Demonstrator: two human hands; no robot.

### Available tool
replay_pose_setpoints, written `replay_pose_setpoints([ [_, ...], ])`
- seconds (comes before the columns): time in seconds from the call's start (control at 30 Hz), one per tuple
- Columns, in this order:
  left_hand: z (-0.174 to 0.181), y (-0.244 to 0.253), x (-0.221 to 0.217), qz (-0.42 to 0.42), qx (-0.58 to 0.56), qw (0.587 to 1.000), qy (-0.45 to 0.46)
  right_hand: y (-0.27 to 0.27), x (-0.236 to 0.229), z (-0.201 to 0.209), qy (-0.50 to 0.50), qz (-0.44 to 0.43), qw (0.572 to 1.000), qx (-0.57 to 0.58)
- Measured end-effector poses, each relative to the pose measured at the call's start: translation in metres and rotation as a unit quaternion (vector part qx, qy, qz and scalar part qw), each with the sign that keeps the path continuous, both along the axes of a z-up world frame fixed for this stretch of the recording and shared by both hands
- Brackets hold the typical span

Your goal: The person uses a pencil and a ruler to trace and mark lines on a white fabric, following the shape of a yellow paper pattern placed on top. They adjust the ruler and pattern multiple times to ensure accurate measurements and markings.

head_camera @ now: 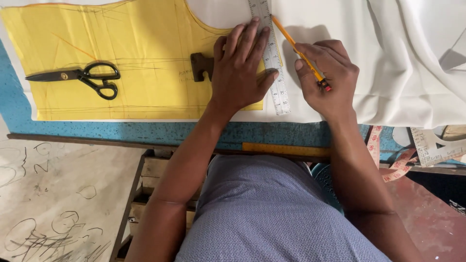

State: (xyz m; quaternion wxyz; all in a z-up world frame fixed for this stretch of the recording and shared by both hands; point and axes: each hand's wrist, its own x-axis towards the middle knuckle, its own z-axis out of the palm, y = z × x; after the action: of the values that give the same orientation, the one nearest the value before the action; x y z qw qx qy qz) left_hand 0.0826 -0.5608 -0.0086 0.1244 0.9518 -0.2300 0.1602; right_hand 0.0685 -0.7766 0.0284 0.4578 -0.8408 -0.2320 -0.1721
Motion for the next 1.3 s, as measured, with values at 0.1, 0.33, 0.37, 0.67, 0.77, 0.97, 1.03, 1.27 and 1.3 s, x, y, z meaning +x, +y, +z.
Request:
replay_pose_setpoints([
  [0.1,-0.003,0.000,0.001,0.001,0.006,1.000,-0.002,0.000,0.001,0.002,0.003,-0.002,1.000,0.004],
  [0.33,-0.007,0.002,0.001,0.003,0.021,1.000,-0.011,0.000,0.002,0.005,0.006,-0.014,1.000,-0.008],
  [0.37,-0.007,0.001,0.001,0.002,0.020,1.000,-0.012,0.001,0.003,0.005,0.005,-0.016,1.000,-0.008],
  [0.67,-0.012,0.001,0.003,0.013,0.027,0.999,-0.022,0.006,0.001,0.008,-0.009,-0.007,1.000,-0.009],
  [0.77,-0.011,0.000,0.003,0.007,0.025,0.999,-0.042,0.006,-0.002,0.006,0.003,-0.019,1.000,-0.014],
  [0.97,-0.009,-0.001,0.004,0.013,0.033,0.999,-0.037,0.007,-0.004,0.001,-0.003,-0.019,1.000,-0.011],
  [1.03,-0.005,-0.002,0.002,0.016,0.028,0.999,-0.024,0.007,-0.006,0.002,-0.009,0.004,1.000,-0.007],
  [1.27,-0.002,-0.002,0.002,0.014,0.028,0.999,-0.015,-0.009,-0.054,0.024,0.015,0.038,0.998,-0.051],
  [1.3,-0.001,-0.003,0.002,0.011,0.013,1.000,-0.017,-0.013,-0.063,0.028,0.039,0.035,0.997,-0.055],
])
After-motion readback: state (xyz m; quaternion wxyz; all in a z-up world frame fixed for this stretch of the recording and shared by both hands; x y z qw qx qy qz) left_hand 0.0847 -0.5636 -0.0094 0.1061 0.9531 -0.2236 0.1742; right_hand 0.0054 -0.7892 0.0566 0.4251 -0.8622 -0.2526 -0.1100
